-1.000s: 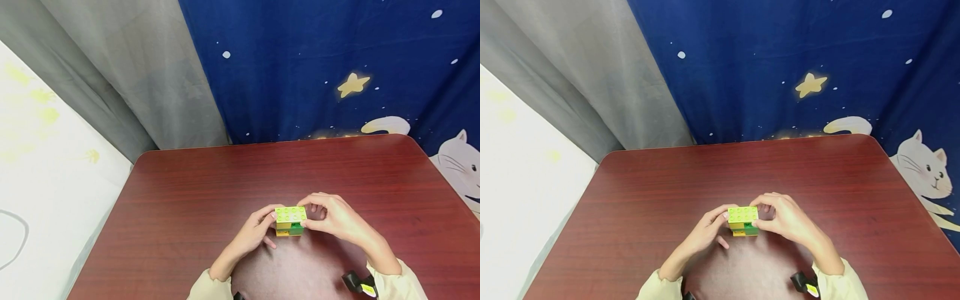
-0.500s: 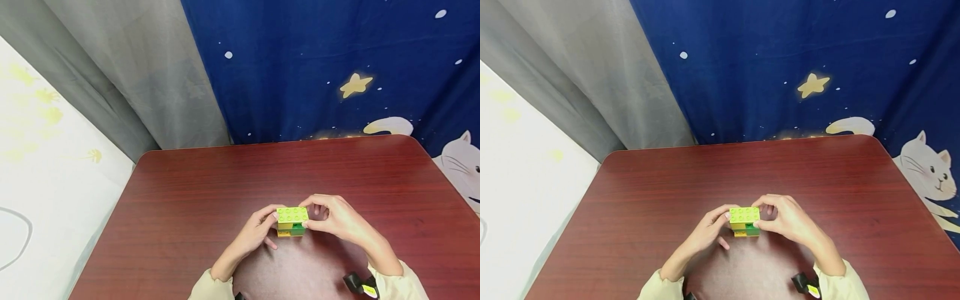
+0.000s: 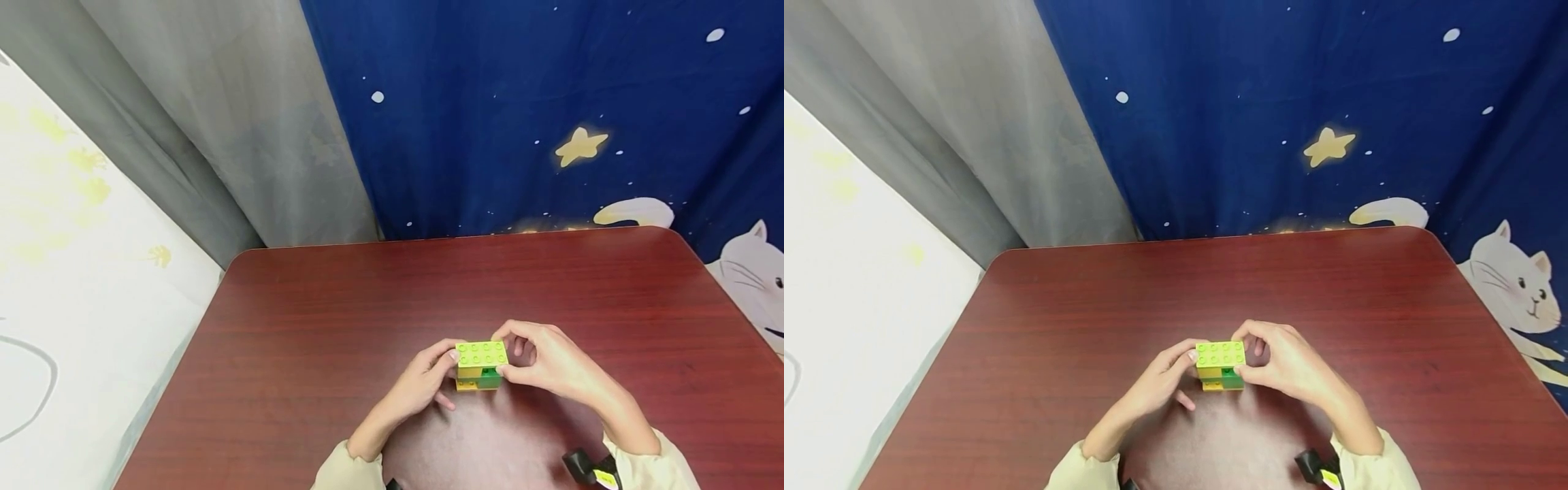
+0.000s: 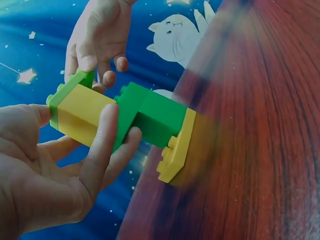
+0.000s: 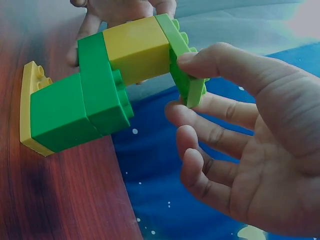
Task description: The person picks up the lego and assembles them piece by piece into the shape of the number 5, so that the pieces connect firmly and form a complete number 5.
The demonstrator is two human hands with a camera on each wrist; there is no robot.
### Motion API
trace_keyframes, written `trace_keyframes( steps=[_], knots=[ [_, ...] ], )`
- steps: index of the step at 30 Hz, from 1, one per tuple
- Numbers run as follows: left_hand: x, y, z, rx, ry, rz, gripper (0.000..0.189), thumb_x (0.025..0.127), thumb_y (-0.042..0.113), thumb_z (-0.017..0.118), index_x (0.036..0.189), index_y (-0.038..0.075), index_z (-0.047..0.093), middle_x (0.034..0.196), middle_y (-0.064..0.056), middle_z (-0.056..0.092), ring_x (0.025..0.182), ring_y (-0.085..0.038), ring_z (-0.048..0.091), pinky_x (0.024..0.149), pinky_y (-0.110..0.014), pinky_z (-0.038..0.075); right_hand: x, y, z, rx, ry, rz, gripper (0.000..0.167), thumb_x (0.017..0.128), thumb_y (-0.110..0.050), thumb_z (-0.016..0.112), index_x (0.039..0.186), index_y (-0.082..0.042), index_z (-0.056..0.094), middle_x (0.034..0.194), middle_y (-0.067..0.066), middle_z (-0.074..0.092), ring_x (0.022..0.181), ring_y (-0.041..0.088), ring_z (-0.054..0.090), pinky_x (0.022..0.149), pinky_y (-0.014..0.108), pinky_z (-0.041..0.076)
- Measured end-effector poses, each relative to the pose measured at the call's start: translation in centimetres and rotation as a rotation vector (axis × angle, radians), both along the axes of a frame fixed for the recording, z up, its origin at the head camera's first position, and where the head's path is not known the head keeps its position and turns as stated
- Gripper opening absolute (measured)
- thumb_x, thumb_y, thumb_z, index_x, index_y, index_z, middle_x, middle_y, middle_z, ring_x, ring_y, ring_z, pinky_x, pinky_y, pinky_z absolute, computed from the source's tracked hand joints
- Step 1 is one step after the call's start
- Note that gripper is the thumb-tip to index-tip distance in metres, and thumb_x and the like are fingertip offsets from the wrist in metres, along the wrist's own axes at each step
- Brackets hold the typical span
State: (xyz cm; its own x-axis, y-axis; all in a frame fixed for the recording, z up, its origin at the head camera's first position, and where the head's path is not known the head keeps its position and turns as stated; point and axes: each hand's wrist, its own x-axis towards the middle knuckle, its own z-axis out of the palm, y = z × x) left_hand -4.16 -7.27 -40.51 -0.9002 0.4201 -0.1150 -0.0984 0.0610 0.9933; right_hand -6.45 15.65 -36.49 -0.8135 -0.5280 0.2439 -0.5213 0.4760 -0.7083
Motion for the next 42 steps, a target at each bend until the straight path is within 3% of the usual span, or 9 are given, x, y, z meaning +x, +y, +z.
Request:
trace_keyframes(
  steps=[6, 8, 13, 14, 21, 28, 33, 36, 42],
  knots=[
    [0.5, 0.1, 2.1, -0.029, 0.037, 0.028, 0.029, 0.099, 0.014, 0.043, 0.123, 0.001, 0.054, 0.105, -0.015, 0.06, 0.086, -0.046, 0.057, 0.063, -0.057, 0.049, 0.2, -0.1, 0.2, 0.027, 0.074, 0.009, 0.034, 0.07, -0.013, 0.079, 0.098, -0.017, 0.06, 0.072, -0.01, 0.053, 0.066, 0.006, 0.05, 0.052, 0.02, 0.043],
    [0.8, 0.0, 3.0, -0.071, 0.074, 0.038, 0.029, 0.099, 0.013, 0.044, 0.122, 0.0, 0.054, 0.105, -0.015, 0.06, 0.085, -0.039, 0.059, 0.068, -0.055, 0.049, 0.2, -0.2, 0.3, 0.035, 0.081, 0.01, 0.034, 0.071, -0.013, 0.078, 0.099, -0.016, 0.06, 0.074, -0.009, 0.053, 0.067, 0.006, 0.05, 0.053, 0.02, 0.044],
    [1.3, -0.5, 3.7, -0.246, 0.235, 0.091, 0.029, 0.1, 0.018, 0.043, 0.123, 0.006, 0.055, 0.111, -0.009, 0.061, 0.09, -0.018, 0.057, 0.074, -0.036, 0.05, 0.3, -0.4, 0.3, 0.053, 0.097, 0.01, 0.032, 0.072, -0.015, 0.078, 0.099, -0.015, 0.06, 0.078, -0.009, 0.055, 0.071, 0.007, 0.051, 0.055, 0.021, 0.045],
    [1.4, -0.6, 3.7, -0.271, 0.258, 0.103, 0.03, 0.1, 0.019, 0.042, 0.124, 0.007, 0.055, 0.113, -0.008, 0.061, 0.092, -0.019, 0.057, 0.074, -0.034, 0.049, 0.3, -0.4, 0.3, 0.055, 0.101, 0.01, 0.032, 0.072, -0.015, 0.078, 0.1, -0.015, 0.06, 0.078, -0.009, 0.055, 0.071, 0.007, 0.051, 0.056, 0.021, 0.046],
    [0.6, -1.7, -0.1, -0.379, 0.47, 0.128, 0.037, 0.1, 0.035, 0.038, 0.128, 0.016, 0.053, 0.121, 0.002, 0.056, 0.107, -0.015, 0.053, 0.087, -0.035, 0.044, 0.6, -0.3, -0.1, 0.087, 0.091, -0.023, 0.035, 0.072, -0.015, 0.078, 0.103, -0.014, 0.061, 0.081, -0.012, 0.055, 0.073, 0.007, 0.052, 0.057, 0.021, 0.046],
    [1.5, -2.7, 0.0, -0.524, 0.652, 0.09, 0.043, 0.097, 0.04, 0.046, 0.134, 0.018, 0.046, 0.131, 0.006, 0.047, 0.12, -0.013, 0.042, 0.094, -0.041, 0.038, 1.7, 0.3, -0.1, 0.11, 0.005, -0.078, 0.058, 0.076, -0.029, 0.077, 0.124, -0.01, 0.051, 0.098, -0.004, 0.059, 0.086, 0.014, 0.057, 0.063, 0.028, 0.05],
    [1.7, -3.4, -0.1, -0.617, 0.822, 0.06, 0.064, 0.087, 0.037, 0.064, 0.142, 0.02, 0.035, 0.137, 0.0, 0.04, 0.125, -0.016, 0.036, 0.097, -0.04, 0.037, 2.8, 1.1, -0.5, 0.115, 0.176, -0.148, 0.067, 0.07, -0.025, 0.081, 0.128, -0.012, 0.048, 0.107, -0.005, 0.058, 0.092, 0.013, 0.054, 0.07, 0.03, 0.049],
    [1.6, -3.7, 0.1, -0.676, 0.947, 0.046, 0.081, 0.079, 0.031, 0.074, 0.145, 0.021, 0.029, 0.141, -0.005, 0.036, 0.128, -0.021, 0.033, 0.098, -0.042, 0.036, 3.5, 1.2, -1.0, 0.137, 0.283, -0.158, 0.076, 0.066, -0.022, 0.082, 0.131, -0.011, 0.045, 0.114, -0.004, 0.054, 0.101, 0.015, 0.051, 0.081, 0.025, 0.043],
    [1.2, -4.0, 0.3, -0.791, 1.142, -0.028, 0.089, 0.072, 0.025, 0.079, 0.146, 0.021, 0.029, 0.148, -0.012, 0.024, 0.128, -0.03, 0.034, 0.098, -0.048, 0.035, 4.4, 0.7, -2.3, 0.128, 0.397, -0.064, 0.08, 0.068, -0.023, 0.077, 0.136, -0.004, 0.04, 0.135, 0.008, 0.042, 0.119, 0.023, 0.04, 0.101, 0.016, 0.02]
  ],
)
